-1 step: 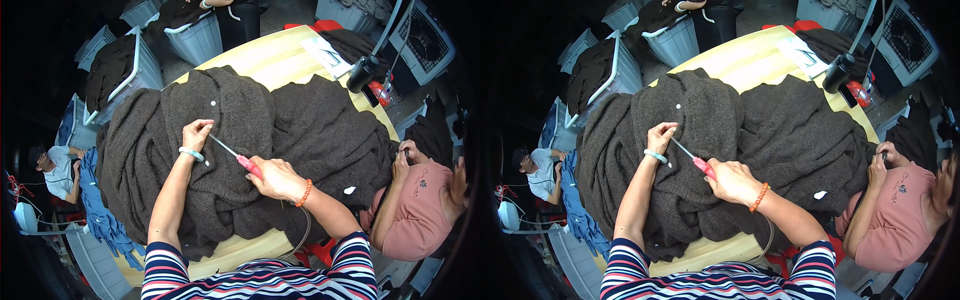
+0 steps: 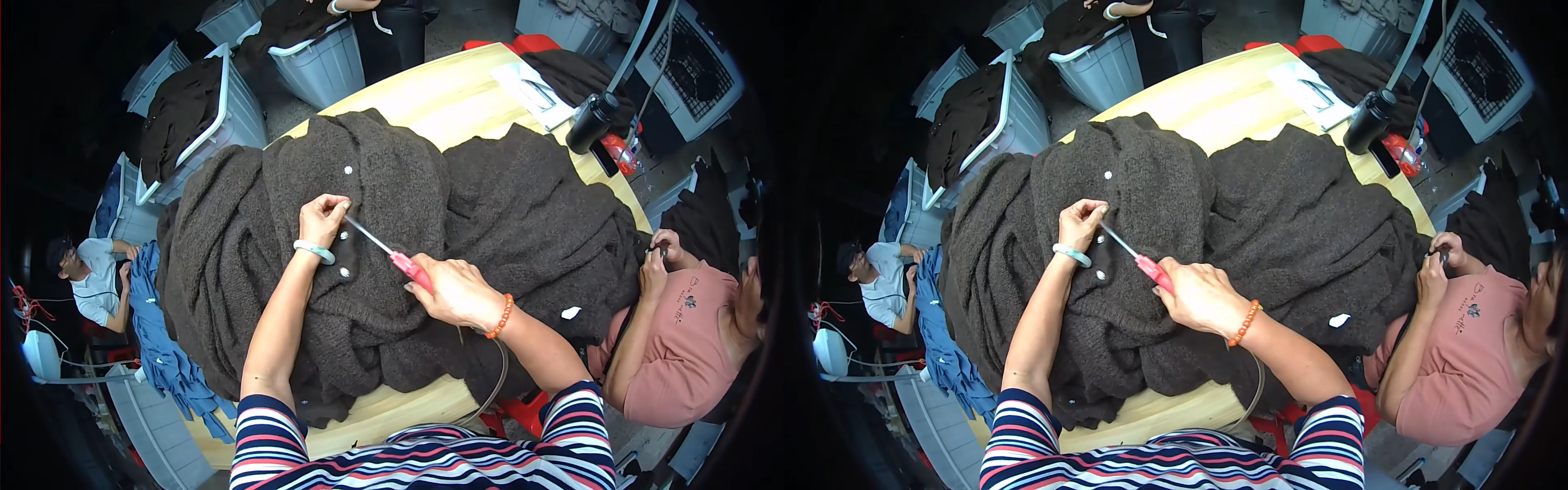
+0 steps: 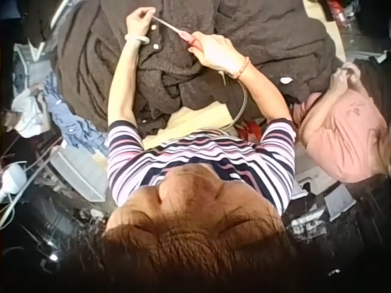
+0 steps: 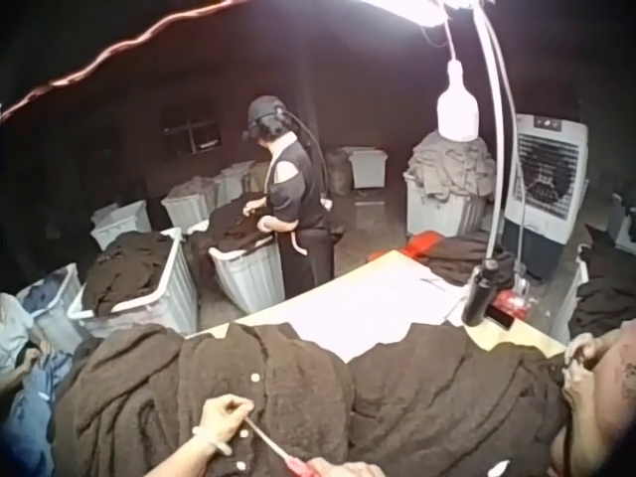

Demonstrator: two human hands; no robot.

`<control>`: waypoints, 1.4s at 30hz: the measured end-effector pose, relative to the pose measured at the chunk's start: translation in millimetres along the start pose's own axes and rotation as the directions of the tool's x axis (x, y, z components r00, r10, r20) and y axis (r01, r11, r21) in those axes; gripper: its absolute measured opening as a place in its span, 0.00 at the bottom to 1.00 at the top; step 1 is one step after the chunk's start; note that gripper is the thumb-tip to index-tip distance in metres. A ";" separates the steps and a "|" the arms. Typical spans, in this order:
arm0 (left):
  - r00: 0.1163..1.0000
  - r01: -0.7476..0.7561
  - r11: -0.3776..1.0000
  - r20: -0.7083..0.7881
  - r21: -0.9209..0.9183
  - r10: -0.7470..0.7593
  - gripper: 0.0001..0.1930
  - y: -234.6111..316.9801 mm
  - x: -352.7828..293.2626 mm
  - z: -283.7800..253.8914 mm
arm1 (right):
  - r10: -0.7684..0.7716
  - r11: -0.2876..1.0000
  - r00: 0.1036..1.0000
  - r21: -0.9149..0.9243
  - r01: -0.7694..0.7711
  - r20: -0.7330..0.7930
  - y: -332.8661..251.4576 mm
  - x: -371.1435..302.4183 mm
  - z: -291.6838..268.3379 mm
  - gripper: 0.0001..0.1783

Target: Trim loose threads from finished brown garments using scissors.

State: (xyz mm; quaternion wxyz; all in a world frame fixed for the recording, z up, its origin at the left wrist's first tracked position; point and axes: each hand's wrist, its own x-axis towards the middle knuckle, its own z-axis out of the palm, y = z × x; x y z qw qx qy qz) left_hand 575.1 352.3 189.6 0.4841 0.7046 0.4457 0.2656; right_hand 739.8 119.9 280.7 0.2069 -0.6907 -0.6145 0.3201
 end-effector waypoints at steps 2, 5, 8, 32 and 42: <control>0.966 -0.157 0.902 -0.129 0.401 0.225 0.11 11.0 10.6 4.5 | 0.075 0.997 0.996 0.020 -0.075 0.039 -0.8 -1.8 -5.9 0.18; 0.902 -0.194 0.730 -0.173 0.656 0.395 0.22 49.5 31.6 26.8 | 0.075 0.997 0.997 -0.007 -0.075 -0.012 8.1 -8.7 -3.7 0.18; 0.973 -0.181 0.537 0.072 0.824 0.218 0.16 38.2 66.5 22.4 | 0.067 0.998 0.996 0.007 -0.067 -0.050 6.0 -7.7 -4.6 0.16; 0.985 -0.062 0.996 -0.155 0.064 0.072 0.17 -3.0 62.5 19.0 | 0.138 0.989 0.981 -0.028 -0.143 -0.139 4.5 -22.4 -15.2 0.13; 0.936 0.273 0.959 0.250 -0.073 -0.248 0.15 23.2 25.1 35.8 | 0.170 0.977 0.973 -0.106 -0.187 -0.154 16.2 -17.3 1.3 0.14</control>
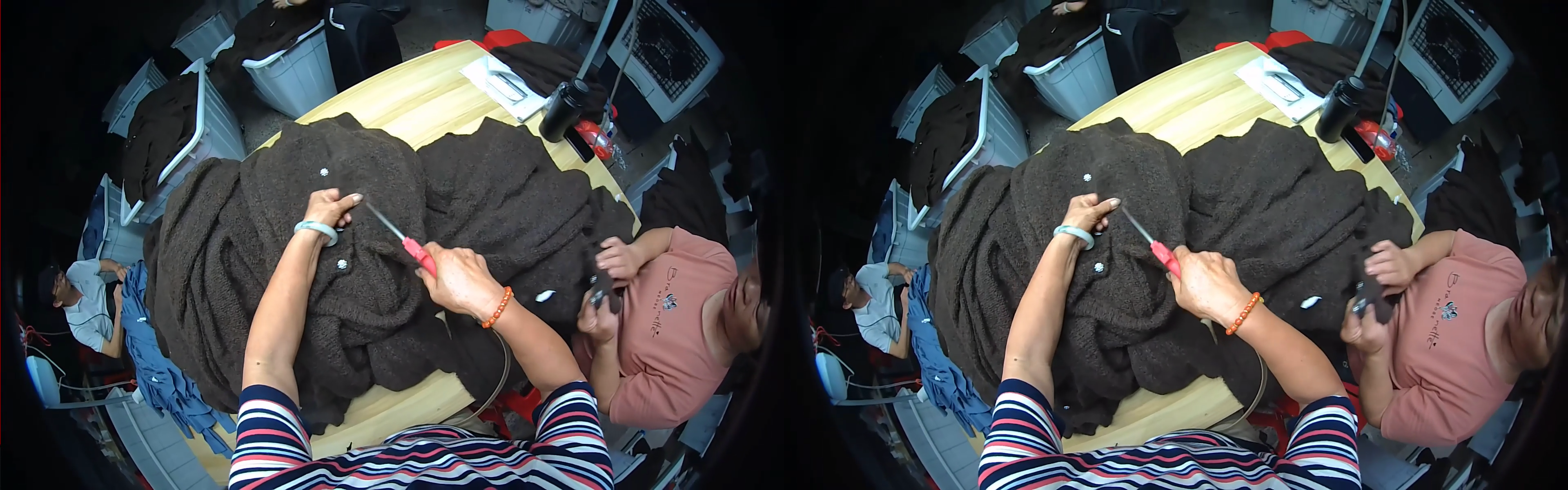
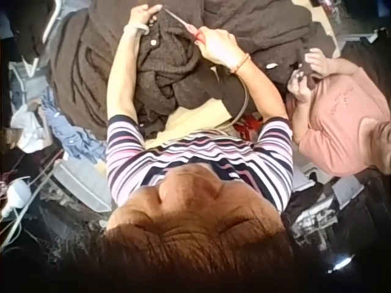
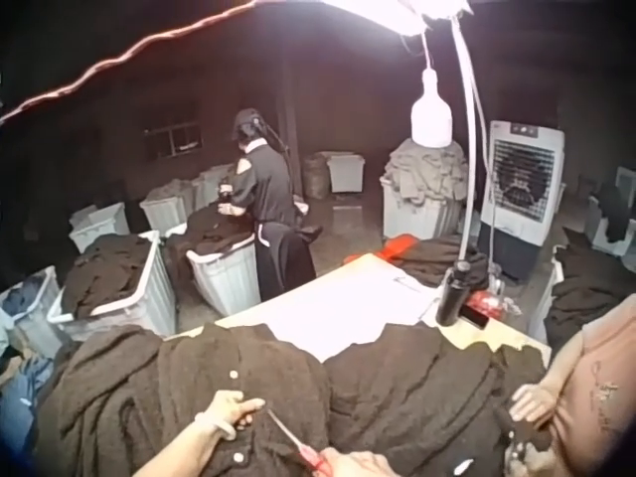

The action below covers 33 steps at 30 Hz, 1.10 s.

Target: Trim loose threads from finished brown garments using scissors.

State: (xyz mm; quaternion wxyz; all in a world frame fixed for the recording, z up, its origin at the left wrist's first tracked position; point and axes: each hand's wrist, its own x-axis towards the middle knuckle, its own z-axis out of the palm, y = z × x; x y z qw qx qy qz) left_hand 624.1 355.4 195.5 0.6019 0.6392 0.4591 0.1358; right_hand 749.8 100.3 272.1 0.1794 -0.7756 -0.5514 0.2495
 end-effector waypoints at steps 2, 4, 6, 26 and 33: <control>1.000 -0.010 1.000 0.013 -0.029 0.011 0.16 -4.1 -2.1 2.4 | -0.007 1.000 0.999 0.020 0.006 0.052 5.7 -14.5 5.3 0.15; 0.999 -0.014 0.998 0.048 -0.057 0.017 0.18 -7.7 -0.6 4.6 | -0.025 0.999 0.994 0.049 0.019 0.108 4.2 -22.2 5.0 0.14; 0.999 -0.030 0.999 0.032 0.024 0.029 0.18 -6.4 0.0 5.7 | -0.009 0.997 0.997 0.083 0.003 0.075 5.7 -22.5 -4.1 0.13; 0.896 -0.340 0.637 0.032 0.691 0.444 0.27 -29.4 -8.7 30.2 | 0.446 0.890 0.889 -0.058 -0.453 -0.107 23.9 -248.2 -43.5 0.18; 0.839 -0.437 0.643 0.027 0.629 0.543 0.27 -36.3 -1.0 32.3 | 0.536 0.835 0.841 -0.107 -0.540 -0.066 27.4 -270.0 -52.6 0.18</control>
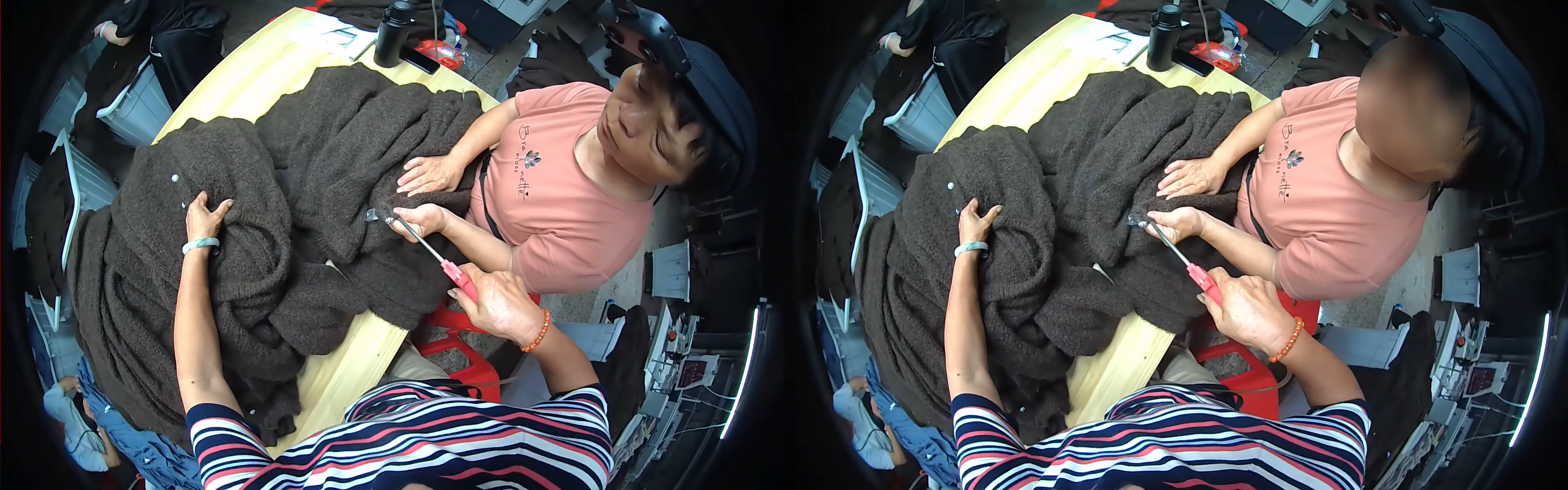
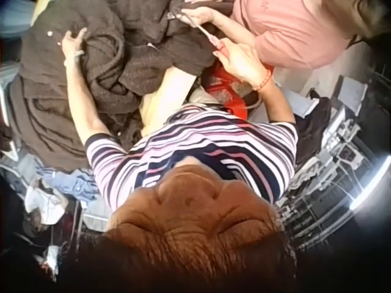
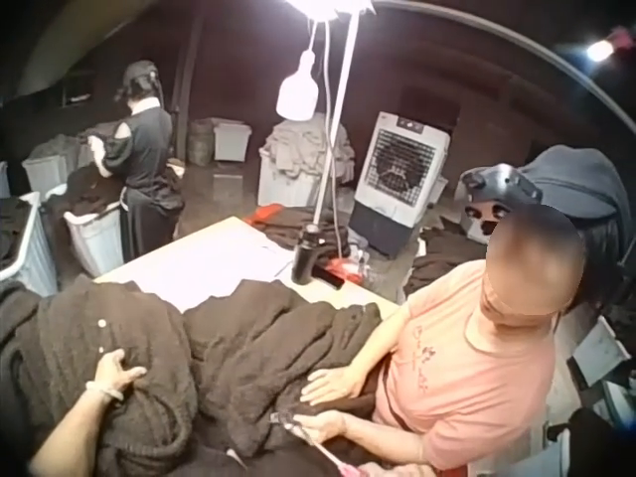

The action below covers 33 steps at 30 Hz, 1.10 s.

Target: Trim loose threads from finished brown garments using scissors.

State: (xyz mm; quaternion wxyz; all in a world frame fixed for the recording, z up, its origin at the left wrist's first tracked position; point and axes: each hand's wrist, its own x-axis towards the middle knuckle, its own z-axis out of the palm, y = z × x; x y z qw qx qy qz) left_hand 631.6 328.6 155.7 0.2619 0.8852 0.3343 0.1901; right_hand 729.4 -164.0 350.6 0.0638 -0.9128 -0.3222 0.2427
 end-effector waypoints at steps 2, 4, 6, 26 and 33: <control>1.000 0.003 1.000 -0.007 0.014 -0.003 0.28 -1.8 0.2 1.2 | 0.004 0.998 0.999 -0.065 -0.002 0.035 1.6 0.0 -1.5 0.19; 1.000 -0.014 1.000 -0.025 -0.007 0.013 0.28 -3.5 0.3 2.4 | -0.001 0.998 0.999 -0.064 0.004 0.047 -0.1 1.7 -3.8 0.18; 0.999 -0.032 0.999 -0.038 -0.012 0.032 0.28 -3.6 -0.8 4.1 | -0.008 0.998 0.998 -0.064 0.011 0.055 -1.1 1.1 -5.3 0.18; 1.000 0.005 0.999 -0.003 0.038 -0.005 0.27 1.0 -4.2 0.9 | -0.132 0.991 0.991 0.031 0.132 0.006 -9.9 -7.9 25.2 0.16; 1.000 -0.026 0.997 -0.009 0.079 0.027 0.28 -5.3 -1.6 8.6 | -0.179 0.981 0.984 0.066 0.180 -0.028 -3.9 -10.3 49.8 0.16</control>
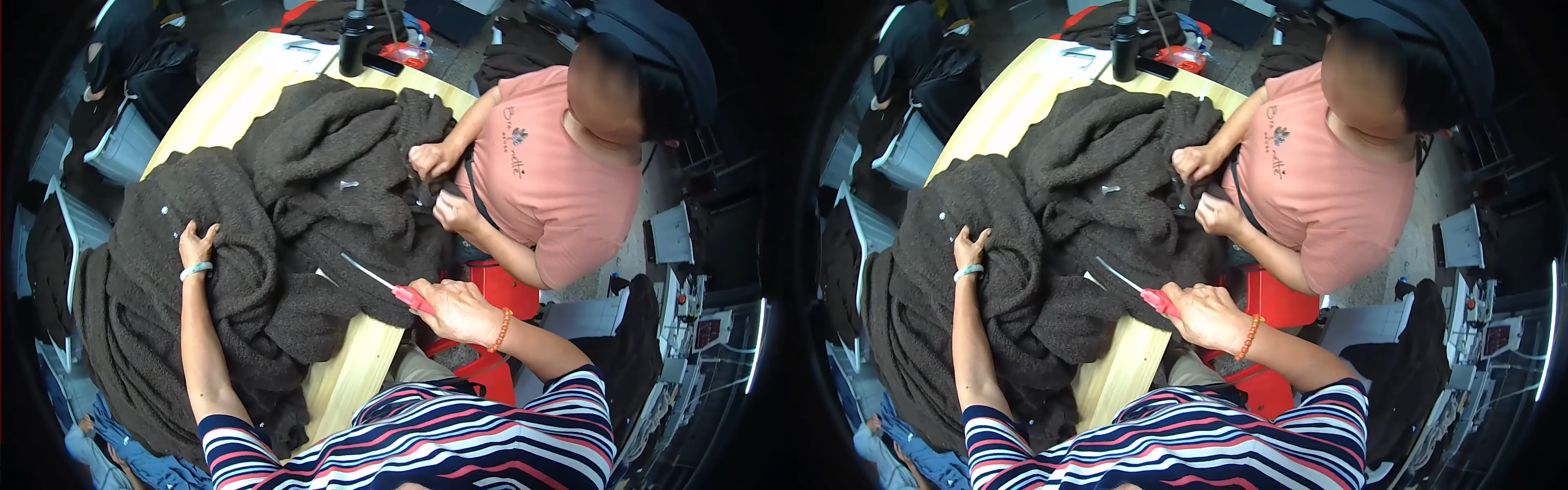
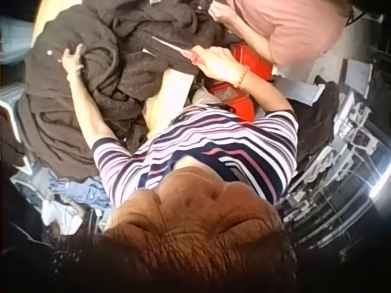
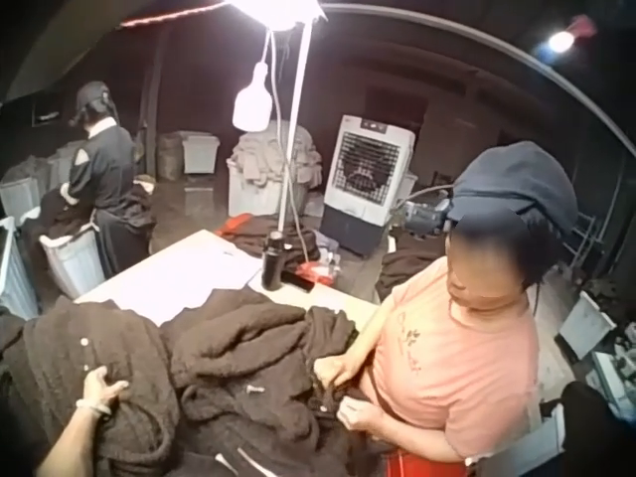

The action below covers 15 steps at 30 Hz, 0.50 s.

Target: Trim loose threads from finished brown garments using scissors.

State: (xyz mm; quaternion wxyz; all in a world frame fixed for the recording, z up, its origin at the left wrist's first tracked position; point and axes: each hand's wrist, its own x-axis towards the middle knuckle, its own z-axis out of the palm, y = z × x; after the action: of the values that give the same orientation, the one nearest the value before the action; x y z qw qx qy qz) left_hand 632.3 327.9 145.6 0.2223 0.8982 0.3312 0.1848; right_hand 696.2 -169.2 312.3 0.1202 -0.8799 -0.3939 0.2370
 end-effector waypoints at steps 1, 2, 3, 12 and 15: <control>0.999 0.038 0.999 0.028 0.019 -0.039 0.27 3.1 -0.2 -1.5 | -0.010 1.000 1.000 0.010 0.010 -0.010 2.9 -1.5 2.8 0.16; 1.000 -0.002 1.000 -0.011 0.003 0.002 0.27 -5.7 0.7 0.3 | -0.015 1.000 1.000 0.018 0.016 -0.026 4.1 -2.8 4.0 0.16; 0.998 -0.044 0.999 -0.050 -0.012 0.043 0.28 -14.1 2.0 1.2 | -0.006 1.000 0.999 0.023 0.006 -0.035 6.0 -5.1 4.6 0.16; 0.948 -0.318 0.774 -0.208 -0.548 0.242 0.16 190.9 -33.8 -7.8 | 0.113 0.982 0.983 0.167 -0.088 -0.144 47.0 -32.4 -3.5 0.18; 0.826 0.160 0.608 0.442 -0.778 0.349 0.17 283.7 -77.0 18.5 | 0.129 0.975 0.973 0.201 -0.089 -0.193 55.8 -44.1 -9.7 0.19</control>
State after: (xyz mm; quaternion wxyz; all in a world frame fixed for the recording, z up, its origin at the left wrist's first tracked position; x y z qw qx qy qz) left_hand 731.8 77.2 264.0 0.6688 0.7364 0.0854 0.0549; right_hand 711.2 -239.5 312.7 0.2307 -0.9043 -0.3058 0.1882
